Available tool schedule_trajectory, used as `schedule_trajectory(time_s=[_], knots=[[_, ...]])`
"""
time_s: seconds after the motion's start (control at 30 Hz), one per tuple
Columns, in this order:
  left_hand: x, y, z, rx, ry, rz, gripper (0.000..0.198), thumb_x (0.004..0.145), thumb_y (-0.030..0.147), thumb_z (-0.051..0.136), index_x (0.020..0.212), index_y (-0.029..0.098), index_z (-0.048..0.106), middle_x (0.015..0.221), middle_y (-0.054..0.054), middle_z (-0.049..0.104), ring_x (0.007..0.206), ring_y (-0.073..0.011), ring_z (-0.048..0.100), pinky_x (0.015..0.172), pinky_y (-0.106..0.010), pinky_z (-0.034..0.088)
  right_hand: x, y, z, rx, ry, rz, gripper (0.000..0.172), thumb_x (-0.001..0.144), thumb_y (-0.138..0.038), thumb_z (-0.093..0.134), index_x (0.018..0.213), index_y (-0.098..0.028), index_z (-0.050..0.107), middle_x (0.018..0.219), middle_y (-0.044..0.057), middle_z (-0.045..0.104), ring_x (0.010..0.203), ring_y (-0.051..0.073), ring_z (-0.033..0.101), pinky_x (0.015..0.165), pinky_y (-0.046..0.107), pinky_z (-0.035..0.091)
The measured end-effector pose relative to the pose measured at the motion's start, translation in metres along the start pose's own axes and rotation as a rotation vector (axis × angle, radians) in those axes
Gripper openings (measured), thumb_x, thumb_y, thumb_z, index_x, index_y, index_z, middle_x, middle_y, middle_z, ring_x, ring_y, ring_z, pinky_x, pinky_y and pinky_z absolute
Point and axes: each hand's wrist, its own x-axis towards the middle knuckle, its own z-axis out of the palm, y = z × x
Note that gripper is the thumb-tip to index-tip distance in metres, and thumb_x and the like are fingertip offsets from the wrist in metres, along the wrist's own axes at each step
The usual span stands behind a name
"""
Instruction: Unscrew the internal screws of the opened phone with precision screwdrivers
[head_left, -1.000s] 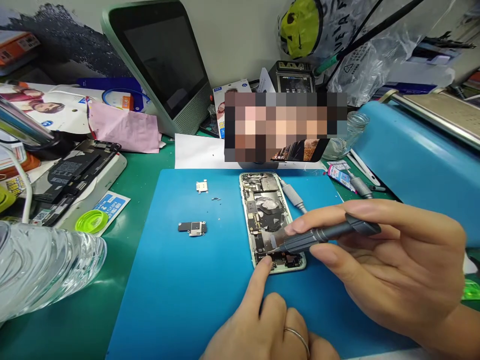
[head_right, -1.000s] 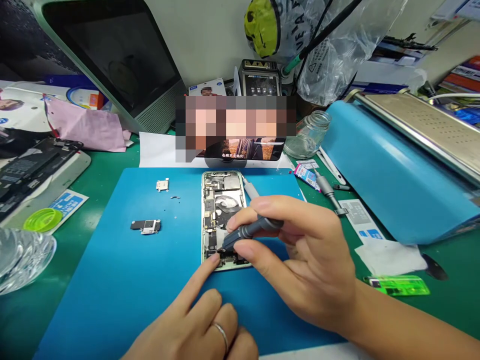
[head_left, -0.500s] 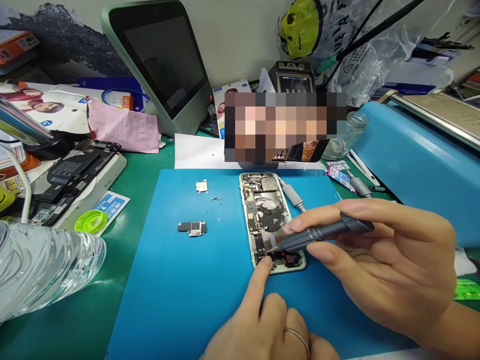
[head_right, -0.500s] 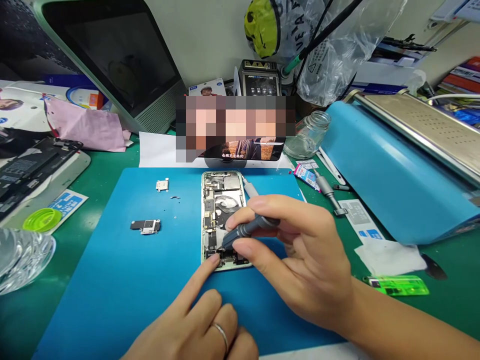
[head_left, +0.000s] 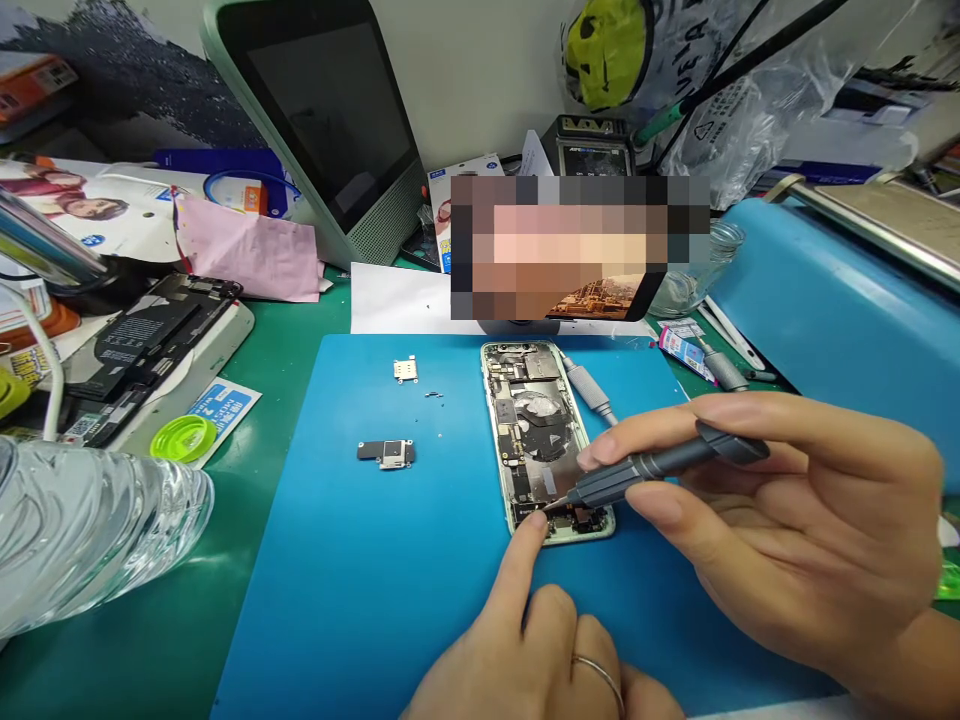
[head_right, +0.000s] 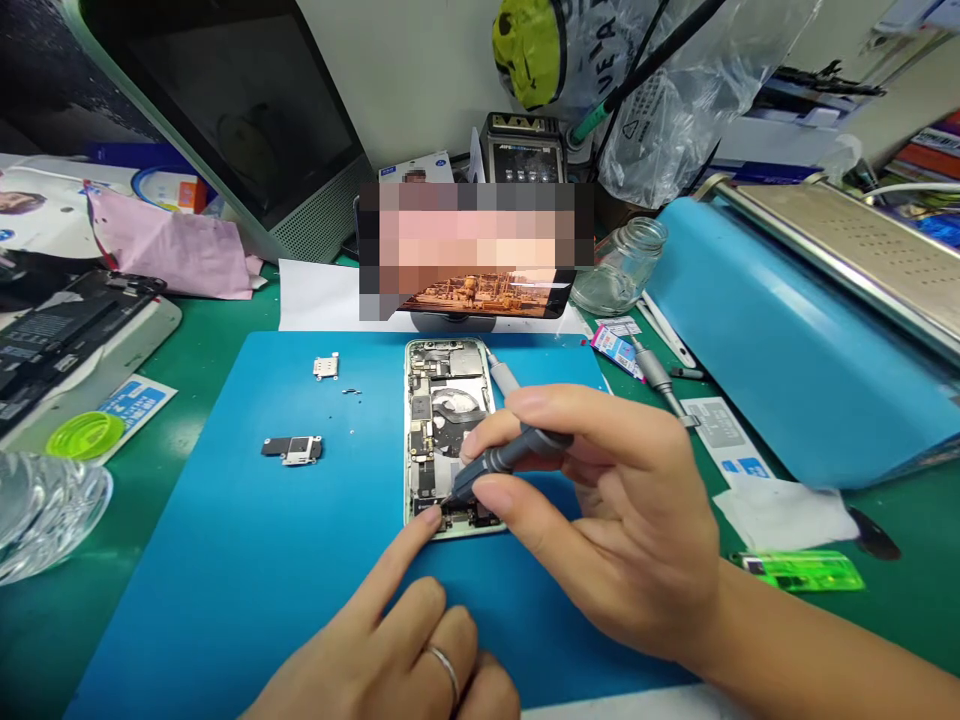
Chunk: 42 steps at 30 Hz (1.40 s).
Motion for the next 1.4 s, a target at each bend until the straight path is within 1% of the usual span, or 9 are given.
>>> schedule_trajectory(time_s=[0.1, 0.2, 0.3, 0.47, 0.73, 0.83, 1.03, 1.23, 1.4], knots=[[0.0006, 0.0003, -0.0005, 0.005, 0.012, 0.002, 0.030, 0.089, 0.016, 0.057, 0.068, 0.022, 0.038, 0.054, 0.009, 0.037, 0.046, -0.0079, 0.036, 0.109, -0.053, 0.047, -0.0008, 0.0013, -0.0002, 0.004, -0.028, -0.003, 0.054, 0.078, 0.001, 0.073, 0.121, -0.029, 0.061, 0.096, 0.002, 0.077, 0.081, 0.020, 0.079, 0.064, 0.030, 0.070], [0.0010, 0.0011, -0.0001, 0.002, 0.002, 0.003, 0.032, 0.091, 0.018, 0.058, 0.067, 0.022, 0.037, 0.054, 0.009, 0.038, 0.046, -0.0077, 0.036, 0.112, -0.055, 0.044, -0.0011, 0.0005, 0.0004, 0.003, -0.043, 0.009, 0.053, 0.079, 0.002, 0.072, 0.121, -0.029, 0.060, 0.096, 0.002, 0.076, 0.084, 0.021, 0.079, 0.063, 0.030, 0.071], [0.0011, 0.0017, 0.0001, 0.005, -0.009, 0.008, 0.033, 0.092, 0.020, 0.058, 0.068, 0.022, 0.036, 0.054, 0.009, 0.039, 0.046, -0.0078, 0.037, 0.114, -0.056, 0.041, -0.0014, -0.0007, 0.0010, 0.005, -0.035, 0.021, 0.053, 0.080, 0.002, 0.071, 0.121, -0.029, 0.059, 0.097, 0.002, 0.076, 0.084, 0.022, 0.079, 0.062, 0.031, 0.071], [0.0007, 0.0019, 0.0004, 0.009, 0.013, -0.001, 0.033, 0.092, 0.019, 0.057, 0.067, 0.022, 0.036, 0.054, 0.009, 0.039, 0.046, -0.0080, 0.037, 0.113, -0.055, 0.042, -0.0016, -0.0001, 0.0018, 0.028, -0.042, 0.011, 0.052, 0.080, 0.002, 0.071, 0.120, -0.029, 0.059, 0.095, 0.002, 0.076, 0.084, 0.022, 0.079, 0.061, 0.031, 0.070], [-0.0007, 0.0024, 0.0027, 0.013, 0.013, 0.003, 0.033, 0.093, 0.019, 0.057, 0.067, 0.022, 0.037, 0.054, 0.009, 0.038, 0.045, -0.0080, 0.036, 0.116, -0.058, 0.037, -0.0013, 0.0014, 0.0046, 0.042, -0.032, 0.014, 0.052, 0.080, 0.001, 0.071, 0.120, -0.030, 0.060, 0.094, 0.001, 0.075, 0.083, 0.022, 0.079, 0.062, 0.031, 0.070], [-0.0008, 0.0031, 0.0050, 0.026, 0.028, 0.009, 0.034, 0.094, 0.020, 0.058, 0.067, 0.022, 0.037, 0.052, 0.010, 0.036, 0.044, -0.0074, 0.035, 0.115, -0.056, 0.040, -0.0012, 0.0014, 0.0042, 0.040, -0.039, 0.013, 0.055, 0.081, 0.003, 0.068, 0.123, -0.030, 0.058, 0.097, 0.001, 0.075, 0.084, 0.021, 0.078, 0.062, 0.030, 0.070], [-0.0002, 0.0036, 0.0081, 0.028, 0.010, 0.015, 0.037, 0.095, 0.022, 0.059, 0.067, 0.022, 0.035, 0.053, 0.010, 0.039, 0.043, -0.0068, 0.038, 0.114, -0.054, 0.041, -0.0014, 0.0025, 0.0017, 0.029, -0.035, -0.004, 0.054, 0.082, 0.001, 0.068, 0.124, -0.031, 0.058, 0.098, 0.001, 0.075, 0.085, 0.021, 0.078, 0.064, 0.031, 0.070], [0.0043, 0.0000, 0.0030, 0.029, 0.068, 0.000, 0.037, 0.095, 0.016, 0.053, 0.064, 0.022, 0.034, 0.052, 0.009, 0.039, 0.043, -0.0072, 0.038, 0.110, -0.044, 0.047, -0.0004, 0.0026, 0.0014, 0.034, -0.034, -0.007, 0.056, 0.082, 0.003, 0.067, 0.125, -0.032, 0.058, 0.095, 0.000, 0.074, 0.083, 0.020, 0.078, 0.062, 0.032, 0.070], [0.0068, 0.0018, 0.0019, 0.060, 0.105, -0.026, 0.036, 0.094, 0.012, 0.051, 0.063, 0.022, 0.037, 0.052, 0.008, 0.041, 0.042, -0.0070, 0.039, 0.103, -0.038, 0.051, -0.0024, 0.0015, 0.0023, 0.047, -0.016, 0.032, 0.056, 0.082, 0.003, 0.066, 0.124, -0.033, 0.057, 0.099, 0.000, 0.073, 0.085, 0.020, 0.077, 0.064, 0.030, 0.070]])
